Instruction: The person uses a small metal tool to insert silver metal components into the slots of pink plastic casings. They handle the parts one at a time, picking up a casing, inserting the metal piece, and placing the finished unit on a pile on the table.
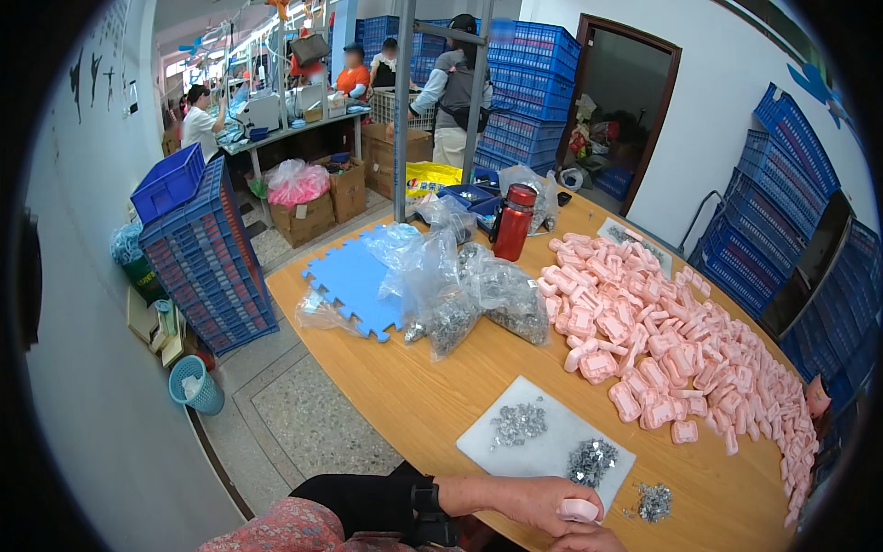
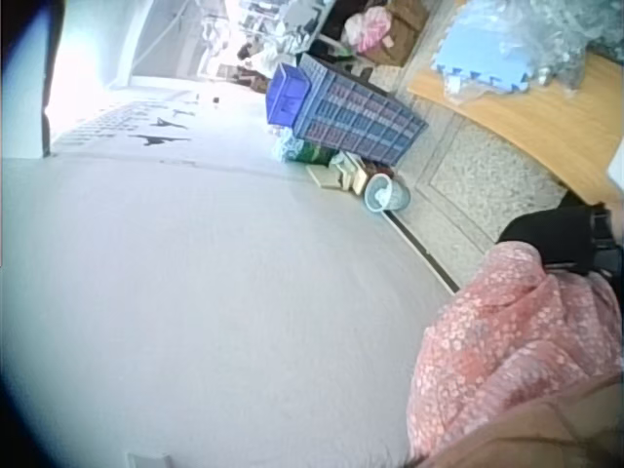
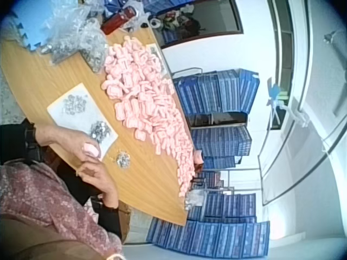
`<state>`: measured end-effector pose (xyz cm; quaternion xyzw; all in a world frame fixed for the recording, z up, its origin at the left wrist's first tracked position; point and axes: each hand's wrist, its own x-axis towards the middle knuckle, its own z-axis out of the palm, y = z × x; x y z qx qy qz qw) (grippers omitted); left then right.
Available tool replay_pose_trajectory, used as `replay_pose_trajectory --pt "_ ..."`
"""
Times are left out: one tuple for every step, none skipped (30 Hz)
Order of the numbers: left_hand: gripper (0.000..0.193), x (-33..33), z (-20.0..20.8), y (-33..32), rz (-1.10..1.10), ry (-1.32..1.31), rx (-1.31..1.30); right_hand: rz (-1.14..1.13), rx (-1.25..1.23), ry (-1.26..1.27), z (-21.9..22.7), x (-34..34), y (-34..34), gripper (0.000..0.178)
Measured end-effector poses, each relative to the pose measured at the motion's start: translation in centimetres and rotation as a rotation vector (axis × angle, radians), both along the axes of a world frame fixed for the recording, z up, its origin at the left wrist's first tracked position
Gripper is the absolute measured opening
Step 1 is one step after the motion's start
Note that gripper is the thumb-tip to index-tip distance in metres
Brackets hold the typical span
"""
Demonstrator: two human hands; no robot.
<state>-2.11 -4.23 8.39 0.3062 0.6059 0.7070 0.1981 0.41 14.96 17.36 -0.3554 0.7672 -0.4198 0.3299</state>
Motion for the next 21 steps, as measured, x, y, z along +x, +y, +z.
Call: replay_pose_trajectory --pt "0.041 0.1 0.2 -0.1 0.002 -0.012 0.001 0.027 -0.005 0.015 0.0 0.0 -0.1 0.016" --pt "0.041 0.3 0.5 -0.2 0.003 -0.024 0.001 0.046 -0.023 0.044 0.0 -0.1 -0.1 0.015" --pt "0.042 0.3 0.7 -0.4 0.005 -0.036 0.002 0.065 -0.041 0.073 0.0 -0.1 -0.1 0.015" --pt "0.042 0.4 0.9 -0.6 0.017 -0.025 -0.012 0.084 -0.059 0.103 0.0 -0.2 0.0 0.014" --pt "0.043 0.4 1.0 -0.8 0.028 -0.013 -0.026 0.09 -0.068 0.12 -0.1 -0.4 0.2 0.014" --pt "0.043 0.4 1.2 -1.0 0.04 -0.002 -0.04 0.097 -0.076 0.138 -0.4 -0.5 0.5 0.014" --pt "0.043 0.4 1.4 -1.0 0.045 -0.01 -0.046 0.104 -0.083 0.153 -0.5 -0.5 0.5 0.014" --pt "0.044 0.5 1.7 -1.1 0.051 -0.019 -0.052 0.085 -0.083 0.147 -0.4 -0.5 0.5 0.014" --pt "0.044 0.6 1.8 -1.0 0.056 -0.028 -0.058 0.066 -0.083 0.142 -0.3 -0.4 0.4 0.015" --pt "0.043 0.6 1.7 -1.0 0.06 -0.014 -0.051 0.047 -0.081 0.133 -0.2 -0.2 0.3 0.015" --pt "0.042 0.6 1.6 -0.9 0.064 -0.001 -0.044 0.03 -0.058 0.09 -0.3 -0.2 0.4 0.015" --pt "0.041 0.6 1.5 -0.8 0.068 0.013 -0.036 0.013 -0.035 0.048 -0.3 -0.1 0.5 0.015" --pt "0.04 0.6 1.2 -0.7 0.052 0.007 -0.015 -0.003 -0.012 0.005 -0.3 -0.1 0.5 0.015" --pt "0.039 0.5 0.8 -0.5 0.035 0.001 0.006 0.018 -0.017 0.021 -0.3 -0.1 0.4 0.014" --pt "0.038 0.5 0.6 -0.3 0.019 -0.005 0.027 0.039 -0.023 0.037 -0.1 -0.3 0.3 0.014" --pt "0.038 0.5 0.5 -0.3 0.016 -0.002 0.034 0.058 -0.027 0.055 0.0 -0.3 0.2 0.013" --pt "0.037 0.5 0.5 -0.2 0.013 0.002 0.041 0.07 -0.052 0.074 -0.1 -0.4 0.2 0.012" --pt "0.036 0.5 0.4 -0.1 0.011 0.005 0.048 0.082 -0.076 0.094 -0.3 -0.5 0.2 0.011" --pt "0.037 0.5 0.3 0.0 0.021 0.013 0.038 0.095 -0.1 0.113 -0.5 -0.6 0.2 0.011" --pt "0.037 0.4 0.2 0.1 0.031 0.02 0.027 0.076 -0.065 0.073 -0.6 -0.6 0.3 0.011" --pt "0.037 0.4 0.0 0.2 0.041 0.027 0.016 0.058 -0.03 0.033 -0.7 -0.5 0.4 0.011"
